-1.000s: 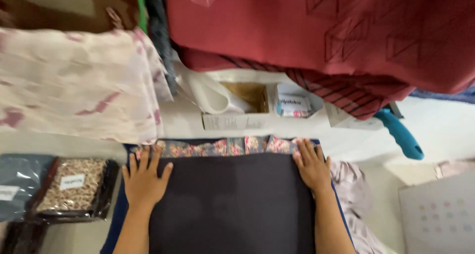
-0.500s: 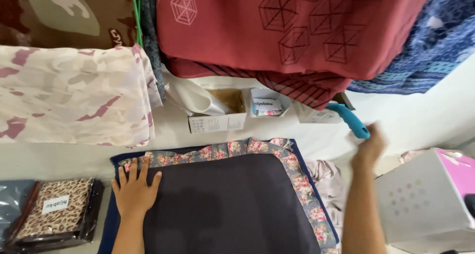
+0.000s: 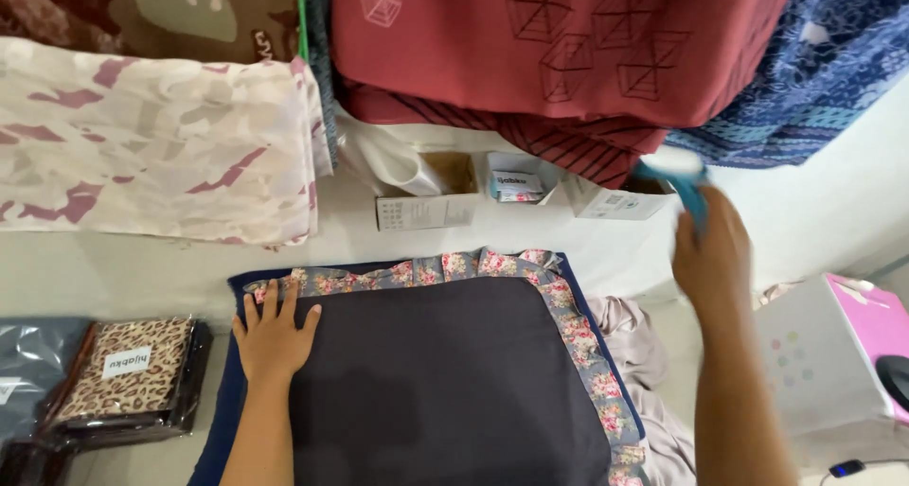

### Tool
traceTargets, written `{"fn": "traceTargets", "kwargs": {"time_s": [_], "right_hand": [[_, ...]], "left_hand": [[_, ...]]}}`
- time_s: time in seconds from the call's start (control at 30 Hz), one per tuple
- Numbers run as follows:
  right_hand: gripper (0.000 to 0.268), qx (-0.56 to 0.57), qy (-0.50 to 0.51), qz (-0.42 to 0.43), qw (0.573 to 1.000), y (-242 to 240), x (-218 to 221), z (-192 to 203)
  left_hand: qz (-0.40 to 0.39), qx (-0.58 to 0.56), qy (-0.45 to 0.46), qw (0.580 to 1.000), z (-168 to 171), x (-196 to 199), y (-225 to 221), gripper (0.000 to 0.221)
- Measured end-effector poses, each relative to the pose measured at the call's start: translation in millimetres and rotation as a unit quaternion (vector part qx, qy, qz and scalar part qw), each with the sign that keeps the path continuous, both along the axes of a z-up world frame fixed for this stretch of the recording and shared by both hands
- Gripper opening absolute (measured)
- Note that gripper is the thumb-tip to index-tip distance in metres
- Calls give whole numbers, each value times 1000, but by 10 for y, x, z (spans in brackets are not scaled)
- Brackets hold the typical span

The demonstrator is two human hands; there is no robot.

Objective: The person is cleaning a hijab with a lint roller and then folding it neatly on the floor.

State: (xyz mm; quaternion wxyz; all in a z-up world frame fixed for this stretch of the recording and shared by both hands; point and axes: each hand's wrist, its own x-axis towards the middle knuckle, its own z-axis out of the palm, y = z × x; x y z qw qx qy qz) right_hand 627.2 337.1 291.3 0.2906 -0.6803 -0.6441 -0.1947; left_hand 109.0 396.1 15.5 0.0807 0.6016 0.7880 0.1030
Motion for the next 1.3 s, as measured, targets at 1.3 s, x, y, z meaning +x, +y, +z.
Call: {"fn": "traceTargets", "kwargs": {"time_s": [1.3], "right_hand": [[64, -196, 40, -118, 973, -1199, -395, -2319]], "left_hand": [[6, 20, 30, 999, -216, -54, 112, 81]]}}
